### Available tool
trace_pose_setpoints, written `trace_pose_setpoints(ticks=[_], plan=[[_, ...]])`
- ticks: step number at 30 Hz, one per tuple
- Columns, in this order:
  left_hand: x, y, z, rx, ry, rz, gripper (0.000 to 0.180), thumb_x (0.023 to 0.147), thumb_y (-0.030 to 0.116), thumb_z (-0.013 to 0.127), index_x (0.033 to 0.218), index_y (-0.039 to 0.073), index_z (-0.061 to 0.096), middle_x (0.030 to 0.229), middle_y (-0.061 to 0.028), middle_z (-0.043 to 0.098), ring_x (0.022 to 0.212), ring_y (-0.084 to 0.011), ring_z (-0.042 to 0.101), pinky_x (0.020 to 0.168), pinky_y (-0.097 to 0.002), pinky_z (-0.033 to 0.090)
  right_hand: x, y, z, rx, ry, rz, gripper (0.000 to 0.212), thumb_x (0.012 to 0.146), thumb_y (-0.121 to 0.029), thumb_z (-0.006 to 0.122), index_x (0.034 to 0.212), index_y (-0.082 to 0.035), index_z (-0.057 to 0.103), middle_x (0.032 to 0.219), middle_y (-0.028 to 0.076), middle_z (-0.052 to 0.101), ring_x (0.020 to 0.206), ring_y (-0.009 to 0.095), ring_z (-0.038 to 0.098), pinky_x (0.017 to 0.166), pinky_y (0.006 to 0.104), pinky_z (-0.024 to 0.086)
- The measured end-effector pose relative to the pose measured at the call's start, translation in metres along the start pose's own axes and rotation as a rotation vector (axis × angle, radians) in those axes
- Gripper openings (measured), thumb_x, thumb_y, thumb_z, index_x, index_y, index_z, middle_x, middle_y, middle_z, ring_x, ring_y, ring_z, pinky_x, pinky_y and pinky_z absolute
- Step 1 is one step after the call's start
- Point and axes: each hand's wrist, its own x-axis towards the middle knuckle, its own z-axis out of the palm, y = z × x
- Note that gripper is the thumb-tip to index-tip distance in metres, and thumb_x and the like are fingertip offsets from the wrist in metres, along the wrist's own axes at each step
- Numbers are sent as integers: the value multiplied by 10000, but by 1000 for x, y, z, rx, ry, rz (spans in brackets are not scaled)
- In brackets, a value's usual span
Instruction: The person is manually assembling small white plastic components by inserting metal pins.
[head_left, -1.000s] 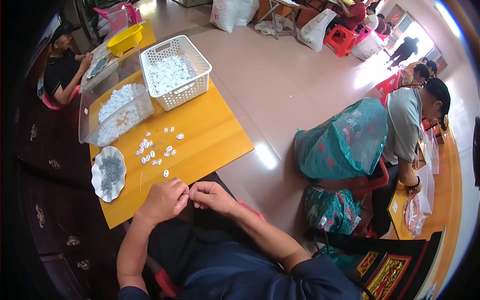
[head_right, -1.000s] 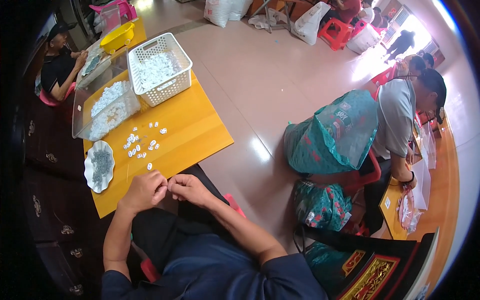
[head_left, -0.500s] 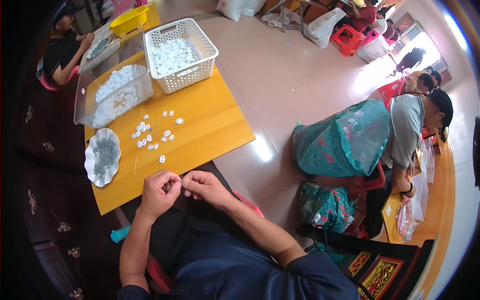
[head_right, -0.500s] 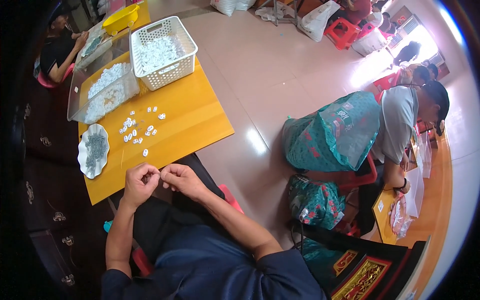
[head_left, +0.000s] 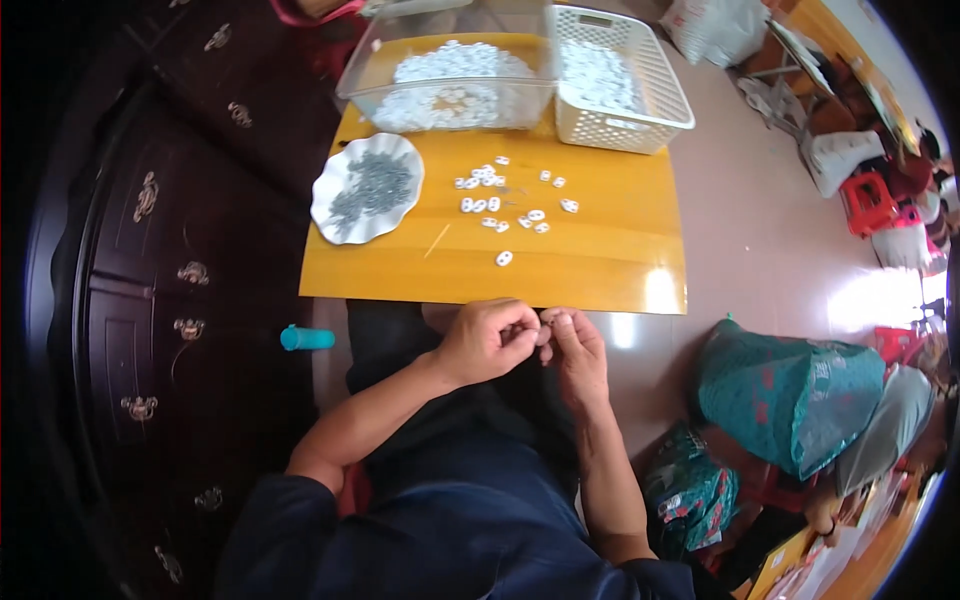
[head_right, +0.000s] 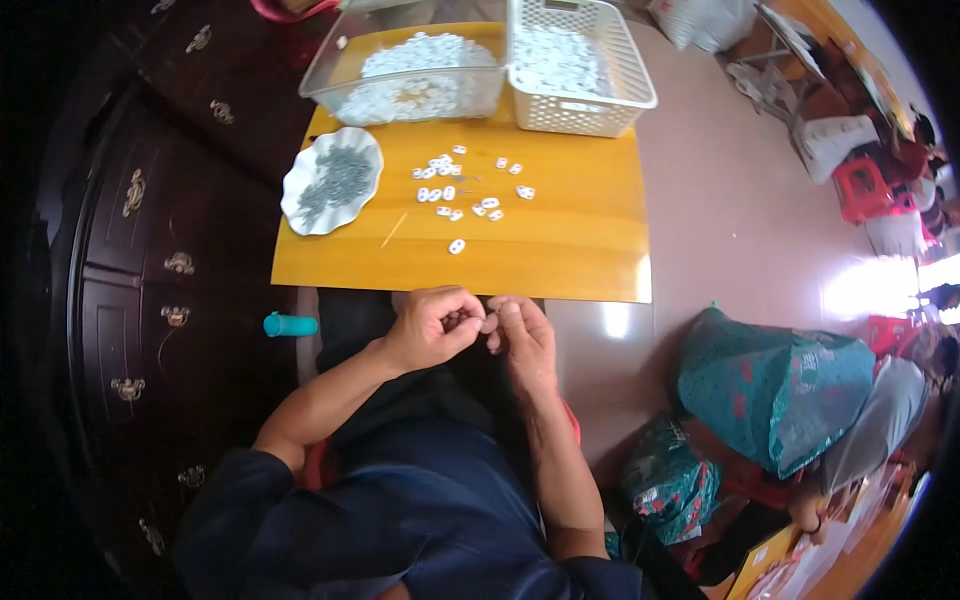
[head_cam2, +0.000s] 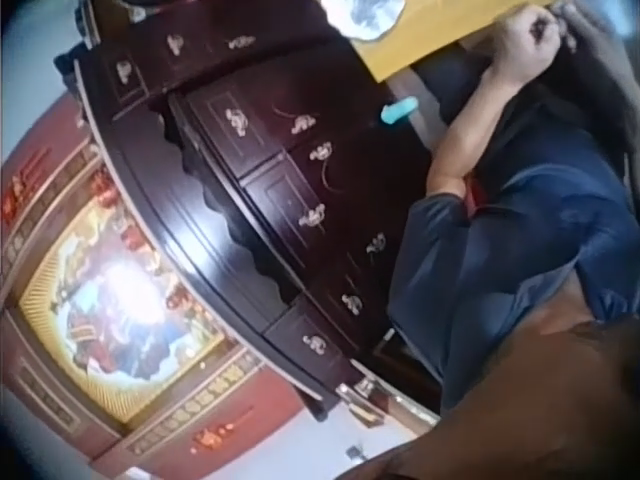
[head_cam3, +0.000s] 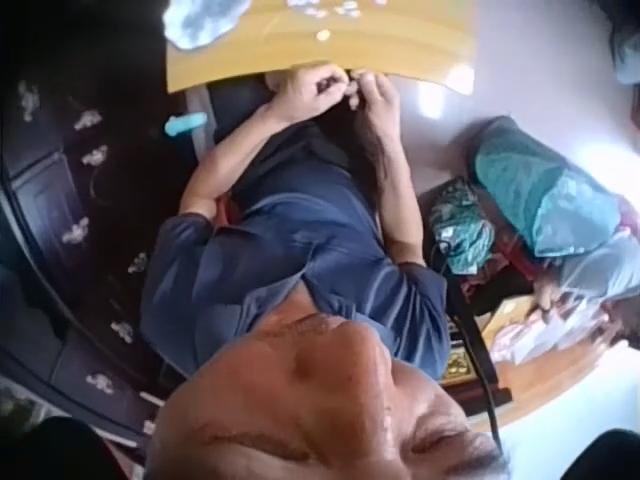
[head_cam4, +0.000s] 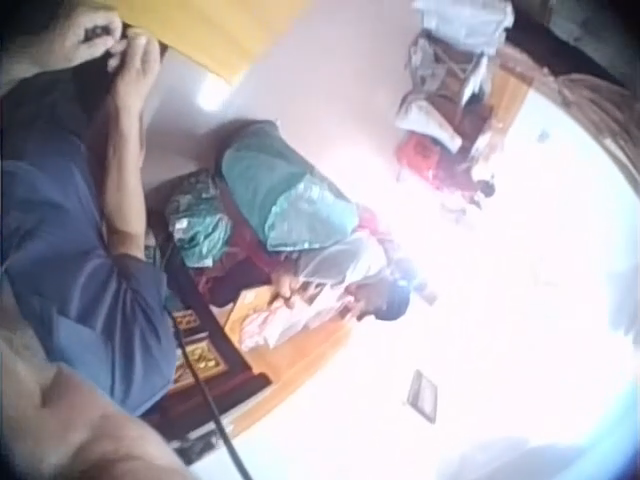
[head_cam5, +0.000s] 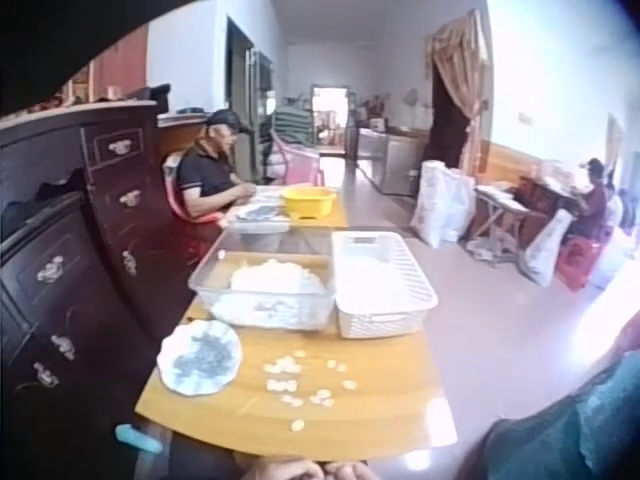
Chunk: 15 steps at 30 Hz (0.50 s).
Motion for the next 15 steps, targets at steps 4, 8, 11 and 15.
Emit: trace_pose_setpoints(ticks=[4, 8, 11, 15], plan=[[-3, 0, -8, -38, 35, -60, 36, 845, -10, 672, 823, 11, 653, 653, 17, 577, 547, -36, 498, 490, -221, 392, -2, -3, 6, 34, -23, 39, 134, 1067, -199, 481, 1086, -88, 553, 888, 42, 686, 697, 109, 598, 645, 248, 464], [-2, 0, -9, -47, 59, -65, 37, 850, -6, 677, 829, 10, 652, 659, 19, 581, 547, -36, 498, 497, -218, 396, -2, -13, 10, 89, -5, 120, 115, 1051, -195, 521, 1069, -91, 566, 969, 42, 668, 728, 114, 593, 674, 260, 470], [-1, -2, -2, -52, 77, -58, 42, 854, -6, 679, 829, 10, 649, 660, 19, 583, 548, -35, 500, 500, -218, 397, 5, -1, -1, 162, -5, 126, 114, 1042, -192, 543, 1052, -84, 579, 942, 19, 635, 719, 106, 573, 664, 249, 465], [-1, -5, 4, -36, 87, -52, 46, 860, -10, 674, 832, 11, 645, 664, 14, 589, 550, -33, 503, 501, -215, 398, 4, -7, 2, 239, -47, 168, 117, 1038, -189, 554, 1041, -78, 591, 891, -3, 606, 715, 91, 556, 653, 230, 457]])
